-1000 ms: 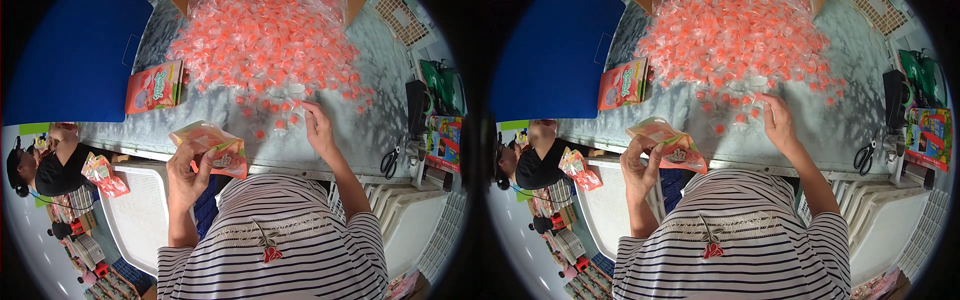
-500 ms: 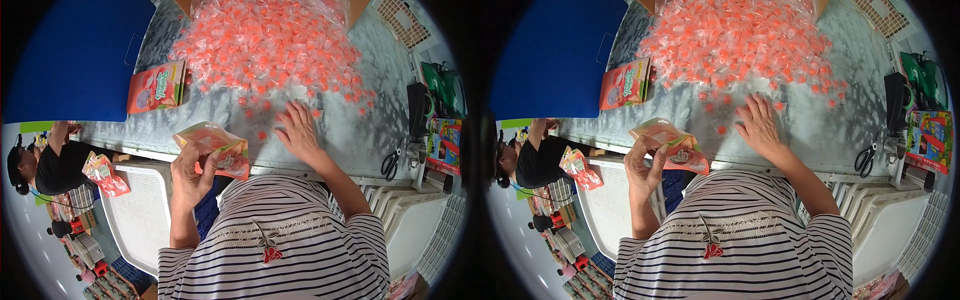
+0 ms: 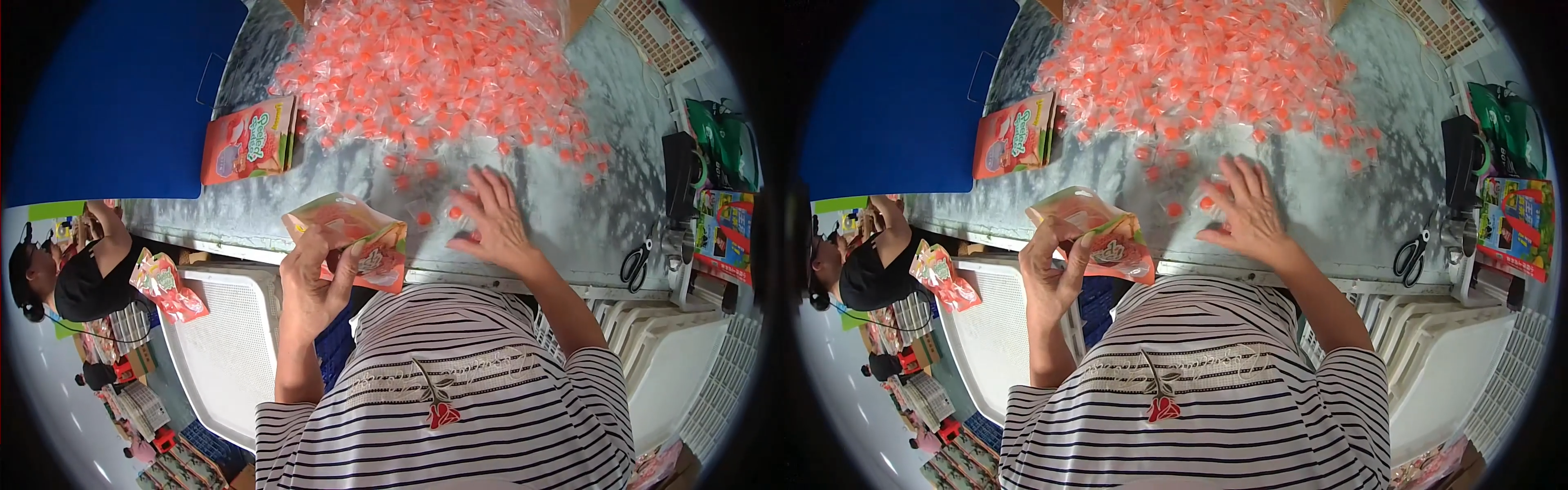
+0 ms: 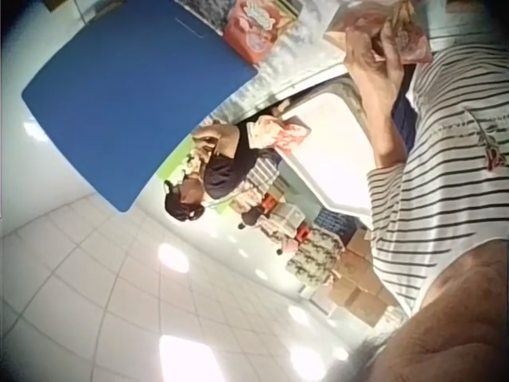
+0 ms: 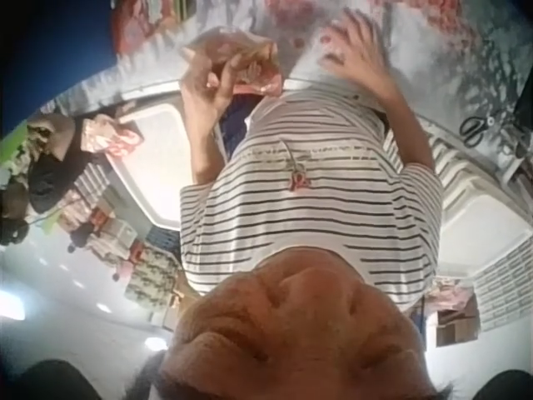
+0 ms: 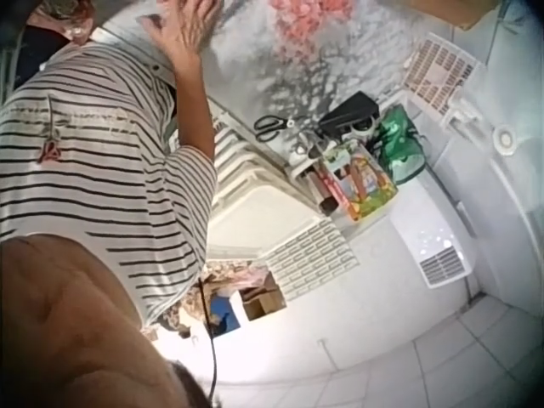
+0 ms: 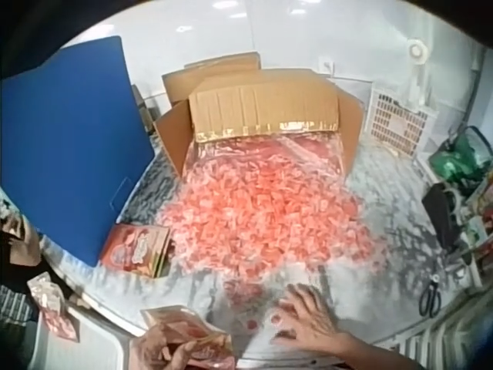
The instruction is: Picking up individual pink candies from a pile and placing them into branded plastic pouches.
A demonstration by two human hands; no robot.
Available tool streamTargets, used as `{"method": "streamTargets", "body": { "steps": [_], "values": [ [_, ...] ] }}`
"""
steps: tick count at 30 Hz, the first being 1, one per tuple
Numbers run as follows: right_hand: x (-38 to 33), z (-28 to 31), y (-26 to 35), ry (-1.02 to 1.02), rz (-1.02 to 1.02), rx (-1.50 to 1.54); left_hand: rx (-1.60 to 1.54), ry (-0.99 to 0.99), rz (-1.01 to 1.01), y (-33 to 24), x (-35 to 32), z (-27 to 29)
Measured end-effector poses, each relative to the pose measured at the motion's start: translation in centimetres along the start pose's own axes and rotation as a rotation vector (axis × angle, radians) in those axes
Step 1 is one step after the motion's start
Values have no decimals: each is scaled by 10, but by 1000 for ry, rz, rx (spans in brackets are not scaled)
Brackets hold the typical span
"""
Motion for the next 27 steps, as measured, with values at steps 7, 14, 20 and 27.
{"method": "streamTargets", "body": {
  "steps": [7,14,20,27],
  "values": [
    [-25,-13,-2,-101,133,-44,-1,13,-35,-4,0,-4],
    [16,29,-5,-150,-716,685,21,121,-187,-8,2,-23],
    [84,77,62,-53,-78,442,38,172,-273,-25,2,-32],
    [109,66,91,21,-690,1047,43,168,-318,-27,-3,-31]
  ]
}}
Point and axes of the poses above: each hand's wrist, its own x-axis towards the middle knuckle, its own z-axis out of the back of the hand, y = z × x, the point moved 1 cm from there along x, towards the middle knuckle, and after that the axes turned 15 degrees about -y, right-handed, at the moved point
